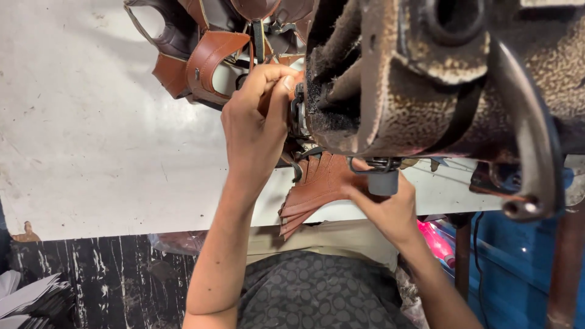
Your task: Stitching together brown leather components of shoes using an industrial sewing machine.
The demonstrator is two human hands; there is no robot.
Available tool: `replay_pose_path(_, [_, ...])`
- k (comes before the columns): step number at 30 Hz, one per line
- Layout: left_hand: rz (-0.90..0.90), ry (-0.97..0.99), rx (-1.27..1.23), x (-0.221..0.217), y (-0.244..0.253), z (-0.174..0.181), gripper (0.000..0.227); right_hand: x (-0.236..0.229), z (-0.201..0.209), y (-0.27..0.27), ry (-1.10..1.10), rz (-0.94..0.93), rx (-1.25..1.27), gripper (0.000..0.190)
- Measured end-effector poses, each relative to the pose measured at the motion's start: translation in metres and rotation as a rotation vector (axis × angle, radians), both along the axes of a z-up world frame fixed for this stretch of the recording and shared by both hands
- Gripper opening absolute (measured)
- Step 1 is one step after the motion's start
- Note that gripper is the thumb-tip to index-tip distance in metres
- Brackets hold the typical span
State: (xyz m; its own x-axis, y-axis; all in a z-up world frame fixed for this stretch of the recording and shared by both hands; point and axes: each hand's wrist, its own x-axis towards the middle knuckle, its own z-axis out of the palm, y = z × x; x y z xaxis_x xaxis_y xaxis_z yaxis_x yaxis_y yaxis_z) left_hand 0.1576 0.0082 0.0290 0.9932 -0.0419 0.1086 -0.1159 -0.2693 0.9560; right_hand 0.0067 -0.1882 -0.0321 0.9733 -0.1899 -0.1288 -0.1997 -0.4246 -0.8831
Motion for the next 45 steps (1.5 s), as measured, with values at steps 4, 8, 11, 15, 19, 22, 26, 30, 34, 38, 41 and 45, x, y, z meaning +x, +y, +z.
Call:
replay_pose_path(4, [0.061, -0.321, 0.324, -0.019, 0.014, -0.01, 0.011, -0.032, -0.035, -0.036, -0.015, 0.284, -0.486, 0.069])
replay_pose_path(8, [0.172, -0.474, 0.362, -0.074, 0.019, 0.004, 0.013, -0.032, -0.013, -0.04, -0.095, 0.29, -0.541, 0.061])
replay_pose_path(11, [0.032, -0.432, 0.235, -0.136, 0.024, -0.015, 0.019, -0.032, 0.011, -0.033, -0.039, 0.225, -0.326, 0.056])
replay_pose_path(15, [-0.323, -0.386, 0.078, -0.182, 0.006, -0.014, 0.048, -0.029, 0.027, -0.014, -0.12, 0.307, 0.404, 0.029])
replay_pose_path(19, [-0.164, -0.436, -0.028, -0.186, -0.006, -0.027, 0.046, -0.002, 0.053, 0.033, -0.218, 0.346, 0.812, 0.029])
replay_pose_path(22, [0.038, -0.068, -0.153, -0.145, -0.001, 0.006, 0.037, 0.021, 0.053, 0.052, -0.063, 0.05, 0.826, 0.029])
replay_pose_path(26, [0.009, 0.021, -0.074, -0.081, 0.017, 0.034, 0.033, 0.041, 0.043, 0.049, -0.049, -0.1, 0.681, 0.013])
replay_pose_path(30, [0.007, 0.266, -0.162, -0.056, 0.011, 0.02, 0.025, 0.055, 0.027, 0.042, -0.006, -0.09, 0.549, 0.018])
replay_pose_path(34, [-0.02, 0.111, -0.161, -0.04, 0.006, 0.008, 0.019, 0.058, -0.011, 0.031, -0.124, -0.041, 0.624, 0.032])
replay_pose_path(38, [-0.067, 0.048, -0.142, -0.028, 0.009, 0.012, 0.022, 0.077, 0.009, 0.038, -0.099, -0.031, 0.559, 0.036])
replay_pose_path(41, [-0.128, 0.056, -0.084, -0.019, -0.002, 0.01, 0.024, 0.094, 0.032, 0.028, -0.218, 0.061, 0.394, 0.046])
replay_pose_path(45, [-0.133, 0.084, -0.161, -0.024, 0.0, -0.001, 0.023, 0.09, 0.02, 0.03, -0.294, 0.115, 0.305, 0.052])
